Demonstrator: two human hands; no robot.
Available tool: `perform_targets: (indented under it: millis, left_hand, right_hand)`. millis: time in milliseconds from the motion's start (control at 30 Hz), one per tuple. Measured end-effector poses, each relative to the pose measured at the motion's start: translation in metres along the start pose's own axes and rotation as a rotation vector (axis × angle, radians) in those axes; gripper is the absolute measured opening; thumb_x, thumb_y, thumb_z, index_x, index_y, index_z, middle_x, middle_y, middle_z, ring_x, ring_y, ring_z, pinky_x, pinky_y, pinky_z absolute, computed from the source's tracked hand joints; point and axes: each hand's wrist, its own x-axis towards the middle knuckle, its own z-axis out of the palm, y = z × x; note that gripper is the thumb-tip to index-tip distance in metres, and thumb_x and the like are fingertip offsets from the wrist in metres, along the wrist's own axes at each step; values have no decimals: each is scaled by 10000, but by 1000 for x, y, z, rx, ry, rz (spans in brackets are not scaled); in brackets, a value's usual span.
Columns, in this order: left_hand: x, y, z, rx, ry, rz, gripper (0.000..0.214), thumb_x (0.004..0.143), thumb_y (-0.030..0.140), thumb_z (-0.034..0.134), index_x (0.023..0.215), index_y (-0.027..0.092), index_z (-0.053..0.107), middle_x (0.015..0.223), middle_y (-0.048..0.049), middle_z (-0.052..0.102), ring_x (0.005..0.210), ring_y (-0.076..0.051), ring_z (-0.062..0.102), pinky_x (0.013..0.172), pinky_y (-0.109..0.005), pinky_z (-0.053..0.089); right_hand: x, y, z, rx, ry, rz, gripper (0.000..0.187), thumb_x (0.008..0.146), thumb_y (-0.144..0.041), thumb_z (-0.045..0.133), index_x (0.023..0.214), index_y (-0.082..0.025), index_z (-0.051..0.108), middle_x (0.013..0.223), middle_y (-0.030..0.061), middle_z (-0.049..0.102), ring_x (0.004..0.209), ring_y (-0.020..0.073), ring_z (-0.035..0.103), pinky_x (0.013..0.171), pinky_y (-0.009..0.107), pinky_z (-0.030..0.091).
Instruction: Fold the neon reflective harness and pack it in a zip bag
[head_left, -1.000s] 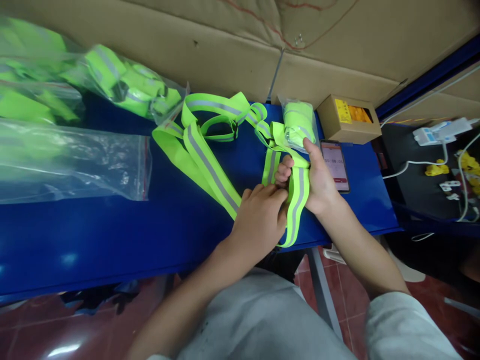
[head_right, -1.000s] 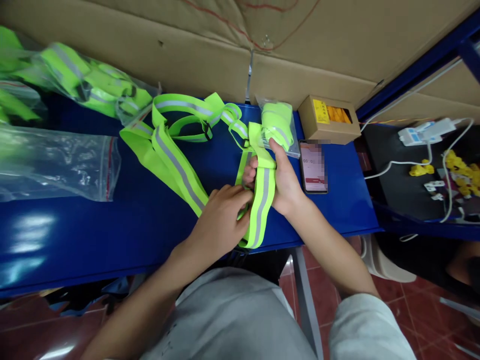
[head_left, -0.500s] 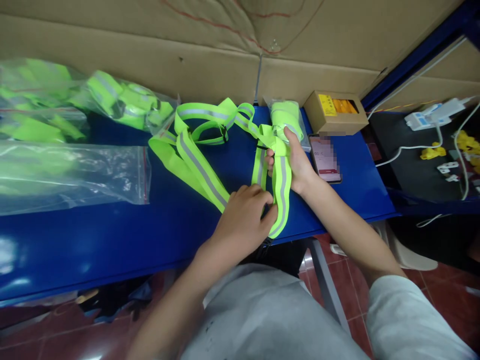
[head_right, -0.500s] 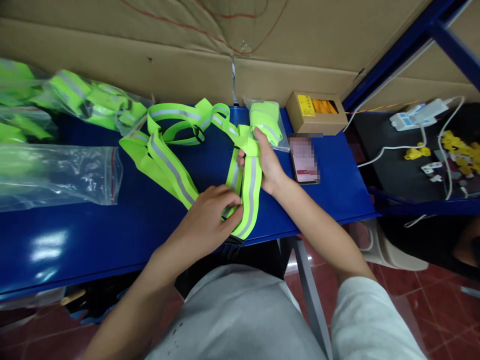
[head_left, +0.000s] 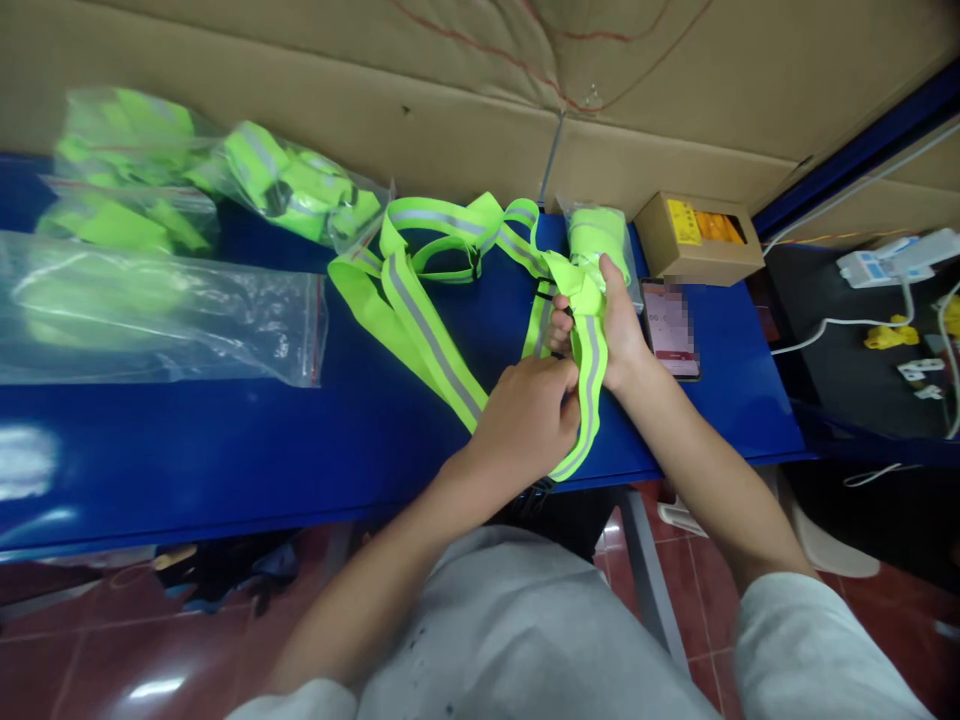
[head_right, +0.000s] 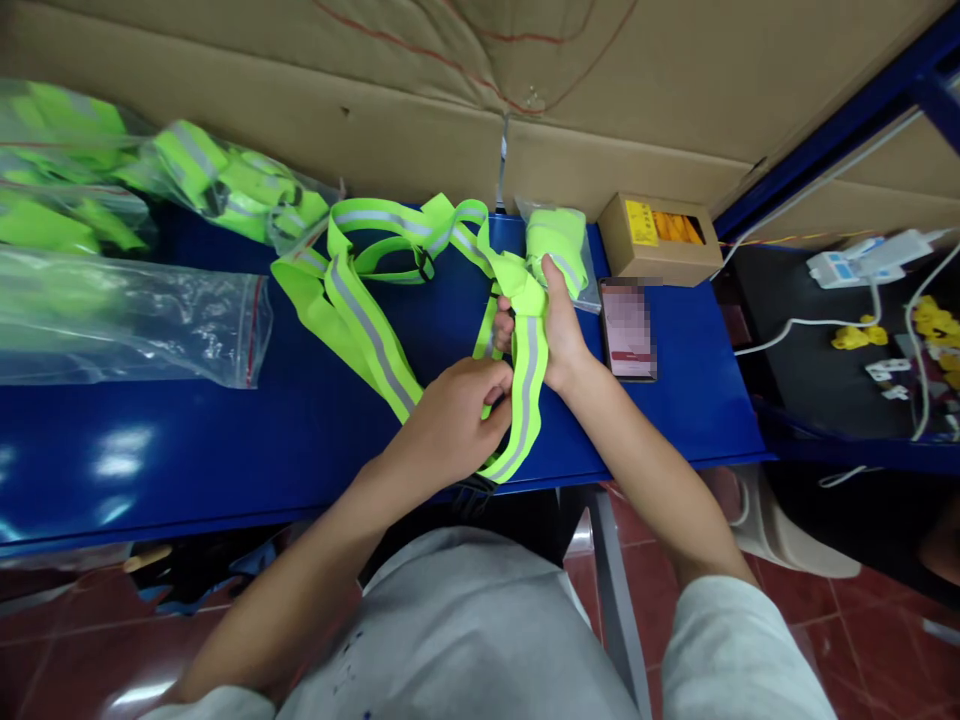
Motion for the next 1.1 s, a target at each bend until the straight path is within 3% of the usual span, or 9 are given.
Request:
perform_targets:
  millis: [200,467,567,667,733,833,967,1033,1100]
  left_hand:
    - [-3,-5,1,71,-16,-24,223,947,100,539,756,214,523,753,-1,579,752,-194,555,703,-345,370]
    - [-8,-5,2,380,110,-63,217,1079,282,510,1076,158,688,1020,-110,735,997,-317,649,835,-448,436]
    - [-42,0,1,432,232,32,268,1094,242,475,1282,157,646,1057,-111,746,962,-290,658,812,-428,458]
    - [-93,-3,8,428,268,298,204,1023,138,571,1192,182,676,1058,-82,773,912,-239,677,788,-392,485]
    - [-122,-12,17,447,241,392,208,971,143,675,1171,196,700,1060,-66,783,943,-226,700,837,-390,508]
    - [-142,-27,31,535,251,360,214,981,239,722,1195,252,719,1116,-52,802,998,-230,719,920,-407,506]
    - [-135,-39,40,603,298,336,227,983,296,742,1208,272,726,1149,-65,805,1025,-251,714,950,-424,470]
    - [-130,-41,43,610,302,327,232,980,305,740,1206,252,728,1136,-81,804,1025,-268,705,934,-439,451]
    - [-127,-41,47,606,284,308,236,981,304,722,1211,247,727,1135,-86,803,1027,-280,696,925,-450,435]
  right_hand:
    - [1,0,4,-40,44,-40,662,884,-893,529,803,-243,622,540,-20,566,441,131,508,434,272,425]
    - [-7,-7,-2,-252,85,-125,338,976,-547,678,950,-211,707,706,5,717,553,136,629,515,237,538]
    - [-15,-8,-16,-348,108,-229,250,913,-454,780,986,-220,727,842,22,776,721,163,721,659,255,624]
    - [-31,1,-35,-462,146,-363,336,905,-488,787,1134,-245,744,1186,60,796,1081,217,766,976,354,641]
    - [-50,14,-44,-623,203,-501,426,953,-517,731,1320,-302,697,1478,50,683,1372,253,653,1164,446,546]
    - [-85,40,-47,-1036,268,-795,489,1043,-454,624,1518,-350,570,1716,44,445,1609,284,385,1282,544,396]
    - [-118,68,-37,-1592,-10,-1006,384,1087,-305,551,1465,-285,614,1640,112,539,1565,305,443,1275,572,339]
    - [-119,72,-34,-1767,-135,-1042,268,1086,-290,563,1325,-250,679,1494,118,664,1489,300,522,1250,546,341]
    - [-110,70,-35,-1853,-172,-1066,173,1086,-315,576,1156,-229,709,1301,110,744,1368,289,601,1213,516,357]
